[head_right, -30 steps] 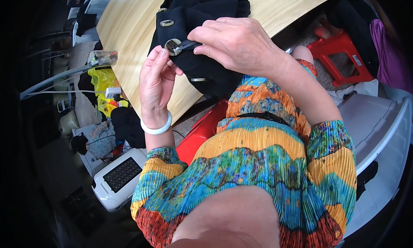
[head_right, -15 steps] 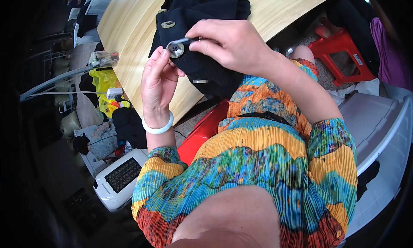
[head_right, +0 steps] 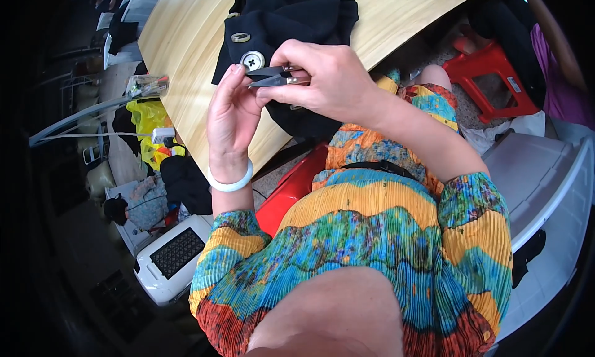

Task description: Inspecting and trimming black fabric around metal grommets in a textile manufacturing environment.

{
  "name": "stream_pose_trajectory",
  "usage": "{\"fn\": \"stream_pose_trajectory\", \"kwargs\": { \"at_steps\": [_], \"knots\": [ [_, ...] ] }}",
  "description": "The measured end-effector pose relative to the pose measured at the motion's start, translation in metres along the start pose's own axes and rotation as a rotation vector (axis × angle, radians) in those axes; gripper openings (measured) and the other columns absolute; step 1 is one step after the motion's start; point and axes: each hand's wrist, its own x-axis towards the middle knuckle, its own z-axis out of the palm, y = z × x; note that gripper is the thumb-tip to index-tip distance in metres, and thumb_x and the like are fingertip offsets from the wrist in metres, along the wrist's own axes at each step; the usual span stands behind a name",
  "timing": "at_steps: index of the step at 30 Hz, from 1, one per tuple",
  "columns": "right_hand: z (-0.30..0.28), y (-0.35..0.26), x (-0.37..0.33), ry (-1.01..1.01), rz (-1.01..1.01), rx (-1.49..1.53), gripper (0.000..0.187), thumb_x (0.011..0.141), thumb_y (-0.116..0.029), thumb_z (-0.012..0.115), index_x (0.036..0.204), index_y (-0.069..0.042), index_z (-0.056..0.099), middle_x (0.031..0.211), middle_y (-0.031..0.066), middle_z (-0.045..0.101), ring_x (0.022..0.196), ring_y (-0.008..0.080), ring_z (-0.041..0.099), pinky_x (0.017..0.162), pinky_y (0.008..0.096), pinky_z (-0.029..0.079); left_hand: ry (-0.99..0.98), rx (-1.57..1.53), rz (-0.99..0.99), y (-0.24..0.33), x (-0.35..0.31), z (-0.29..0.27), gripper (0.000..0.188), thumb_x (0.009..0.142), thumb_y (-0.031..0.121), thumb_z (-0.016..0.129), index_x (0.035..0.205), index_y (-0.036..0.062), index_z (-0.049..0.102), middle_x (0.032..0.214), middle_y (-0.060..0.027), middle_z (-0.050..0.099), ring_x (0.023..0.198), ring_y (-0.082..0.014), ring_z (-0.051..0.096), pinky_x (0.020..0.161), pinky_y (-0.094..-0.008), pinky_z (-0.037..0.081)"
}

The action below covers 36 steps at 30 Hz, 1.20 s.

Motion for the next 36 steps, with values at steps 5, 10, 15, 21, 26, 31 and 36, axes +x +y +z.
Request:
{"fn": "stream_pose_trajectory", "kwargs": {
  "at_steps": [5, 10, 15, 21, 26, 31, 36],
  "knots": [
    [0.008, 0.003, -0.001, 0.045, 0.102, -0.114, 0.022, 0.069, -0.018, 0.068, 0.077, -0.004, 0.053, 0.058, 0.0050, 0.055, 0.050, 0.0150, 0.055, 0.045, 0.0244, 0.042, 0.086, -0.036, -0.005, -0.012, 0.003, 0.006, 0.008, 0.085, 0.009, 0.047, 0.077, 0.0057, 0.049, 0.083, -0.0061, 0.057, 0.080, -0.0132, 0.056, 0.070, -0.0294, 0.049],
    [0.006, 0.006, -0.005, 0.005, 0.103, -0.146, 0.014, 0.070, -0.010, 0.063, 0.077, -0.004, 0.053, 0.058, 0.0073, 0.055, 0.052, 0.0207, 0.058, 0.047, 0.0276, 0.044, 0.003, 0.190, -0.022, -0.003, 0.006, -0.004, 0.009, 0.085, 0.010, 0.049, 0.079, 0.0033, 0.051, 0.080, -0.0068, 0.058, 0.071, -0.0123, 0.058, 0.064, -0.0250, 0.053],
    [-0.001, 0.006, 0.001, -0.017, -0.044, -0.122, 0.011, 0.070, -0.008, 0.061, 0.075, -0.004, 0.052, 0.059, 0.0075, 0.055, 0.053, 0.0209, 0.058, 0.047, 0.0275, 0.044, -0.096, 0.141, -0.063, 0.000, 0.007, -0.011, 0.007, 0.085, 0.007, 0.050, 0.085, 0.0018, 0.055, 0.083, -0.0087, 0.060, 0.072, -0.0126, 0.060, 0.061, -0.0237, 0.054],
    [-0.017, 0.008, 0.017, 0.072, -0.047, -0.056, 0.014, 0.069, -0.004, 0.063, 0.081, -0.003, 0.054, 0.060, 0.0068, 0.055, 0.053, 0.0144, 0.057, 0.049, 0.0233, 0.044, -0.203, -0.120, -0.108, -0.004, 0.000, -0.026, 0.017, 0.085, 0.004, 0.048, 0.101, -0.0005, 0.053, 0.092, -0.0097, 0.060, 0.082, -0.0154, 0.060, 0.070, -0.0277, 0.053],
    [-0.017, 0.009, 0.021, -0.216, -0.054, 0.020, 0.029, 0.069, -0.003, 0.059, 0.098, -0.007, 0.058, 0.070, 0.0090, 0.057, 0.063, 0.0198, 0.058, 0.056, 0.0272, 0.045, -0.210, -0.039, -0.110, -0.004, 0.000, -0.028, 0.022, 0.085, 0.003, 0.049, 0.105, -0.0018, 0.052, 0.093, -0.0102, 0.060, 0.082, -0.0154, 0.060, 0.070, -0.0265, 0.053],
    [-0.018, 0.010, 0.021, -0.226, -0.166, -0.175, 0.014, 0.070, -0.004, 0.058, 0.084, -0.003, 0.056, 0.074, 0.0092, 0.055, 0.066, 0.0246, 0.056, 0.058, 0.0310, 0.045, -0.253, 0.000, -0.113, -0.005, 0.004, -0.032, 0.017, 0.084, 0.002, 0.050, 0.100, -0.0012, 0.055, 0.090, -0.0100, 0.060, 0.078, -0.0149, 0.060, 0.067, -0.0245, 0.053],
    [-0.025, 0.006, 0.017, -0.126, -0.132, -0.136, 0.014, 0.070, 0.000, 0.057, 0.083, -0.002, 0.053, 0.074, 0.0095, 0.053, 0.065, 0.0254, 0.055, 0.056, 0.0308, 0.044, -0.174, -0.048, 0.028, -0.009, 0.002, -0.028, 0.019, 0.083, 0.002, 0.051, 0.102, 0.0018, 0.055, 0.090, -0.0091, 0.061, 0.077, -0.0148, 0.060, 0.066, -0.0256, 0.053]
  ]
}}
